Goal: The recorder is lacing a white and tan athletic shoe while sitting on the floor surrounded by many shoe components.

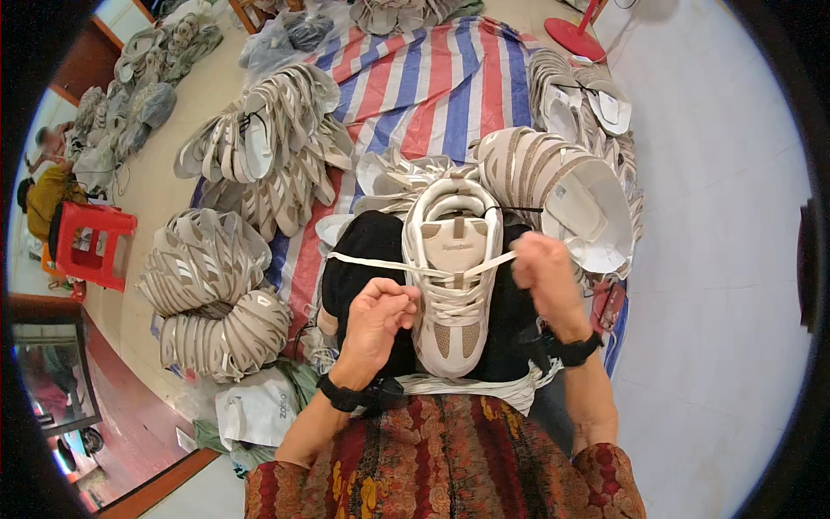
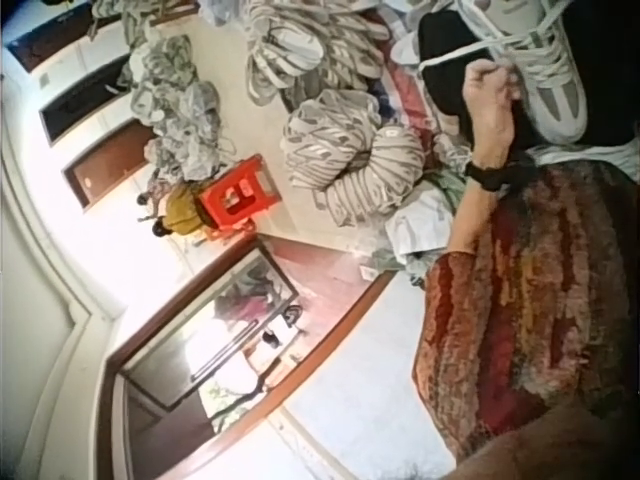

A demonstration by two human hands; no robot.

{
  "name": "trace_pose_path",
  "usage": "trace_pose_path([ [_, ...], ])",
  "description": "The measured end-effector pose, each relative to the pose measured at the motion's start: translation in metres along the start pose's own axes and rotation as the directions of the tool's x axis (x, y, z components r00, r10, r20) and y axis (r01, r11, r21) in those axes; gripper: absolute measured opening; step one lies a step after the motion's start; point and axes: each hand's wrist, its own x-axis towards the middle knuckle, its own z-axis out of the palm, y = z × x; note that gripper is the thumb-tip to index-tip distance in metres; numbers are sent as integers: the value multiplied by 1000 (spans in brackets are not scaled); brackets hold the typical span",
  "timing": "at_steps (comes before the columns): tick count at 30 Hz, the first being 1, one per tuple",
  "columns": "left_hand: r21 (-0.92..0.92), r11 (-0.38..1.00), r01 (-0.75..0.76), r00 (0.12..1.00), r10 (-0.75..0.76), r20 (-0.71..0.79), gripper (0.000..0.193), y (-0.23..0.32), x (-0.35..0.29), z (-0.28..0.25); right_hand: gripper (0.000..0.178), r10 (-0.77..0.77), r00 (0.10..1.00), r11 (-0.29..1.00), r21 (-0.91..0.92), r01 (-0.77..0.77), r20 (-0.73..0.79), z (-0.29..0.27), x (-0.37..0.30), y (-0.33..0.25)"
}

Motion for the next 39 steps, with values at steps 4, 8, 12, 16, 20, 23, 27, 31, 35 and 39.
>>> trace_pose_path([
  [4, 451, 834, -319, 946, 312, 92, 13, 12, -2, 2, 22, 10, 1000, 999, 54, -10, 2, -36, -1, -4],
  [8, 580, -255, -773, 322, 631, 706, 26, 41, 13, 30, 22, 104, 980, 971, -231, -63, 169, -26, -4, -9],
  [12, 471, -353, -809, 291, 456, 841, 20, 62, 46, 53, 21, 111, 983, 960, -273, -68, 148, -7, -5, -19],
  [16, 606, -28, -795, 583, 243, 776, 16, 72, 61, 46, 19, 64, 978, 918, -395, 21, 201, 8, 1, -22],
  [20, 625, -27, -780, 611, 182, 771, 15, 77, 66, 39, 13, -94, 950, 848, -475, 234, 299, 7, -1, -7],
  [23, 614, -2, -789, 602, 192, 775, 16, 75, 67, 33, 11, -103, 950, 878, -421, 226, 295, 13, -6, -6],
  [27, 494, -227, -839, 379, 407, 831, 17, 57, 63, 33, 9, -265, 947, 752, -576, 320, 181, 20, -9, 2],
  [31, 250, -422, -871, 169, 221, 961, 16, 56, 52, 41, 11, -326, 943, 838, -440, 322, 70, 29, -10, 2],
  [35, 426, -312, -849, 421, 86, 903, 21, 65, 51, 34, 13, 95, 974, 961, 237, -144, 208, 26, -4, -10],
  [39, 413, -356, -838, 427, 41, 903, 19, 64, 55, 34, 16, 168, 968, 966, 166, -200, 187, 25, 2, -8],
])
